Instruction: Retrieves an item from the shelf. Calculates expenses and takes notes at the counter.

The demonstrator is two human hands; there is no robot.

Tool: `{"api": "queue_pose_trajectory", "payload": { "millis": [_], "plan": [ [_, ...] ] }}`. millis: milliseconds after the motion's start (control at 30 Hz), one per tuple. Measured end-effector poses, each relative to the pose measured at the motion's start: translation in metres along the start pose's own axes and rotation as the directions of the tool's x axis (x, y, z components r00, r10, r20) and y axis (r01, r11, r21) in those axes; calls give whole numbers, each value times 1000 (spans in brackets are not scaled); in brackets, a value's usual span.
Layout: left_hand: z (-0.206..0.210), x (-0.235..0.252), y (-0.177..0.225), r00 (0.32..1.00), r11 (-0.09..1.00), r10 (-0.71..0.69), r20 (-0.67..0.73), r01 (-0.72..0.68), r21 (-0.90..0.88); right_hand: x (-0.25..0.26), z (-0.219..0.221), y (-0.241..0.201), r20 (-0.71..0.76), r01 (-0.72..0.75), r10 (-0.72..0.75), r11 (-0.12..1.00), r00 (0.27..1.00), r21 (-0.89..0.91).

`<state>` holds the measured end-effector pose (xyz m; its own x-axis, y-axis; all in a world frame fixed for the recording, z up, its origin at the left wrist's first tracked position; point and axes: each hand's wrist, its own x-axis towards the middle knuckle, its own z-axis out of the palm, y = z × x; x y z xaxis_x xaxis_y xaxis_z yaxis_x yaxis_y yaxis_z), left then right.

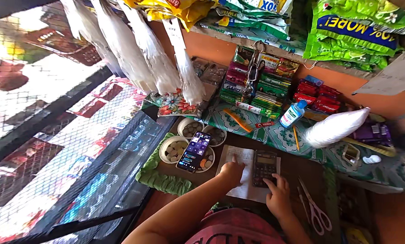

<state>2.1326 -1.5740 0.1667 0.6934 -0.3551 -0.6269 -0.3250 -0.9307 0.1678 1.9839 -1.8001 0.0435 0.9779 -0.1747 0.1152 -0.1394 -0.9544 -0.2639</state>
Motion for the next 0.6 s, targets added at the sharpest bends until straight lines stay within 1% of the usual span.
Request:
{"api": "queue_pose_trajectory", "payload": {
  "millis": [100,167,333,467,600],
  "plan": [
    [0,-1,1,1000,1000,0,2,0,5,-3,0,16,4,-110,110,992,994,67],
    [-1,0,2,1000,1000,-1,4,1,9,-7,0,23,27,-152,151,984,988,95],
    [0,-1,3,1000,1000,-12,12,12,6,-20,8,33,14,-109,108,988,994,107],
    [1,0,3,1000,1000,-16,18,16,3,-22,10,35,17,-120,119,986,993,113],
    [2,1,2,1000,1000,-2,10,2,13,-23,13,38,14,-102,102,993,995,56]
  ]
}}
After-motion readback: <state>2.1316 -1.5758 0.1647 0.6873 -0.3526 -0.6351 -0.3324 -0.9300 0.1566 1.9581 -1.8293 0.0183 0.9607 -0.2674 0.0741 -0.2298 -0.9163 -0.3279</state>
